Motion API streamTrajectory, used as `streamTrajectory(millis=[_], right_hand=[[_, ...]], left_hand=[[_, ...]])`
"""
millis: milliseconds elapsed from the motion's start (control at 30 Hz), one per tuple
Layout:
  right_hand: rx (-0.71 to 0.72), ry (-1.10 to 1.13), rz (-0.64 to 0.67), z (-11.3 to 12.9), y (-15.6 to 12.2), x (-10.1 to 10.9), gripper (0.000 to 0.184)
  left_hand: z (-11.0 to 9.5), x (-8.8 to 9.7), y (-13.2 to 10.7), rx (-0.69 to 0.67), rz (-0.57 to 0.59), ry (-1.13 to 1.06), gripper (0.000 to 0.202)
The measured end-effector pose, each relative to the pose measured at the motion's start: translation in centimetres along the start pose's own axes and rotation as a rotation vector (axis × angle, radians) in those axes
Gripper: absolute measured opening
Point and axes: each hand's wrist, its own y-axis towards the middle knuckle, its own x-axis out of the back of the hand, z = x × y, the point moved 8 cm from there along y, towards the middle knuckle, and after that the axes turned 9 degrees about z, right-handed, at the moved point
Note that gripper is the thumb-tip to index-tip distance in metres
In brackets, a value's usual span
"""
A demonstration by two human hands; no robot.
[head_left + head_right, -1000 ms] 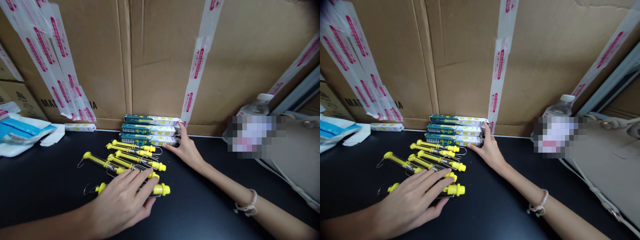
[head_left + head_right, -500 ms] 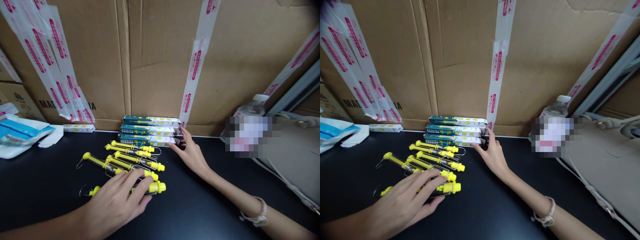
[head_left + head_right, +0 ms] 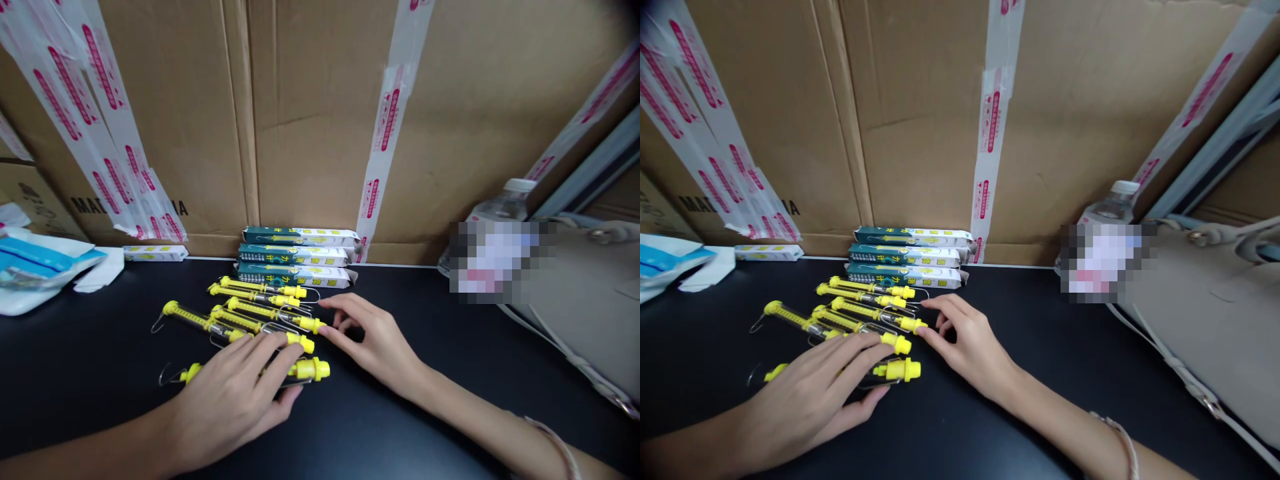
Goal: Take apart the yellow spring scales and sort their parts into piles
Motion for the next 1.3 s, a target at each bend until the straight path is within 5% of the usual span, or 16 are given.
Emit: streamTrajectory(millis=[167, 467, 900, 1133, 1300], right_hand=[[-0.038, 0.151, 0.025, -0.4, 0.7, -0.8, 0.015], [-0.146, 0.264, -0.056, -2.6, 2.9, -1.7, 0.04], [-0.154, 0.38, -0.012, -2.1, 5.8, -4.2, 0.041], [-0.109, 0.414, -0.114, 0.0, 3.2, -1.4, 0.026], [0.055, 0.22, 0.096, 2.9, -0.1, -1.0, 0.023]], left_hand=[[0.1, -0.4, 0.3, 0.012, 0.03, -0.018, 0.024], [0.4, -1.1, 0.4, 0.053, 0.089, -0.056, 0.024], [1.5, -2.1, 0.4, 0.118, 0.171, -0.084, 0.012], [1.1, -1.9, 0.0, 0.051, 0.142, 0.045, 0.019], [0.2, -1.1, 0.6, -0.062, 0.068, 0.155, 0.026]])
